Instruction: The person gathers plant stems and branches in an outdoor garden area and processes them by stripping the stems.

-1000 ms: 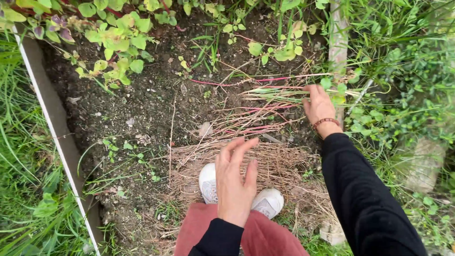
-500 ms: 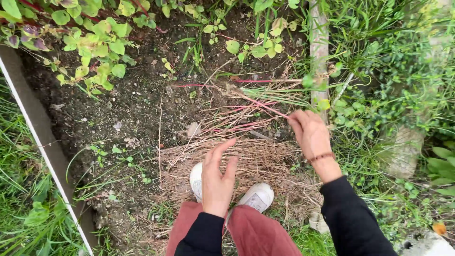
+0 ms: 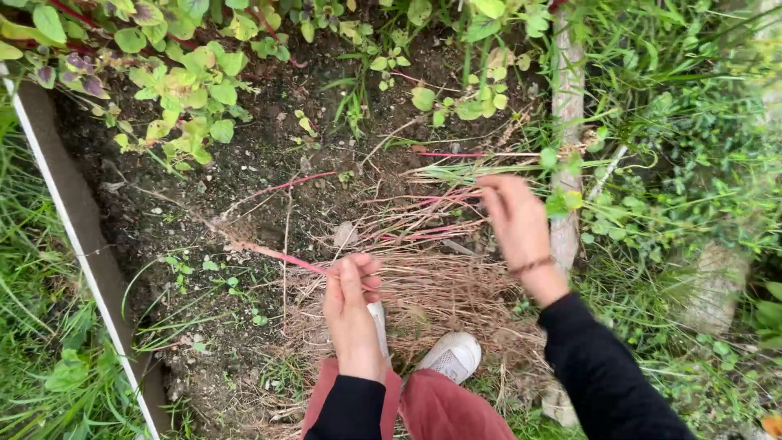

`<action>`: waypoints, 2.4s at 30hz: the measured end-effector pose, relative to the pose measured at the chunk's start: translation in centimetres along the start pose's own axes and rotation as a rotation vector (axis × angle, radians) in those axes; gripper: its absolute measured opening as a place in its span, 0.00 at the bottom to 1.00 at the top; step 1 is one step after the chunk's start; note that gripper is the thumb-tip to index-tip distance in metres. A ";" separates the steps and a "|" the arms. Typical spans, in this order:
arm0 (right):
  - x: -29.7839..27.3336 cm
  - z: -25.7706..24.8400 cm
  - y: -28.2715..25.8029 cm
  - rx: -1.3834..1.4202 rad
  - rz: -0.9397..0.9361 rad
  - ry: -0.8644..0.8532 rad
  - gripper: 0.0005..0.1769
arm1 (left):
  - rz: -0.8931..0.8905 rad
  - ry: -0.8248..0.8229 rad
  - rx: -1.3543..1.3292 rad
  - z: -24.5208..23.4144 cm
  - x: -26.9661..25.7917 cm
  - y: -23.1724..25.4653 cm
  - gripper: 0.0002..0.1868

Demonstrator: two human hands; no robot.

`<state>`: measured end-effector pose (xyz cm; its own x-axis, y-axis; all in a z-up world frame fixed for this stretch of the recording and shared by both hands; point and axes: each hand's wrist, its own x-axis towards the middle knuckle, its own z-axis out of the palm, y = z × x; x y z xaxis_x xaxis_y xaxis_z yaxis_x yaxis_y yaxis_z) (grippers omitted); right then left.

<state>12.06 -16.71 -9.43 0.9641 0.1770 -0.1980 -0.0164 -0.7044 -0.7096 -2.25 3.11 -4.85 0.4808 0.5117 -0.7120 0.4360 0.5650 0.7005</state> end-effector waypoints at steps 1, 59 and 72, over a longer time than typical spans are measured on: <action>1.8 1.0 3.5 0.012 -0.007 -0.005 0.08 | 0.010 0.011 0.002 0.2 -0.1 0.6 0.17; -11.0 -10.9 0.8 -0.355 0.145 -0.352 0.11 | -0.167 -0.027 -0.018 -2.4 -10.4 1.2 0.14; -25.9 -32.9 -18.8 0.343 0.478 -0.133 0.11 | -0.272 -0.471 0.156 8.8 -28.7 12.8 0.23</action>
<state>-3.91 -30.66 31.28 0.7878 -0.0044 -0.6160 -0.5455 -0.4695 -0.6943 -3.71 -10.01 24.99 0.6078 -0.0032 -0.7941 0.6814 0.5157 0.5194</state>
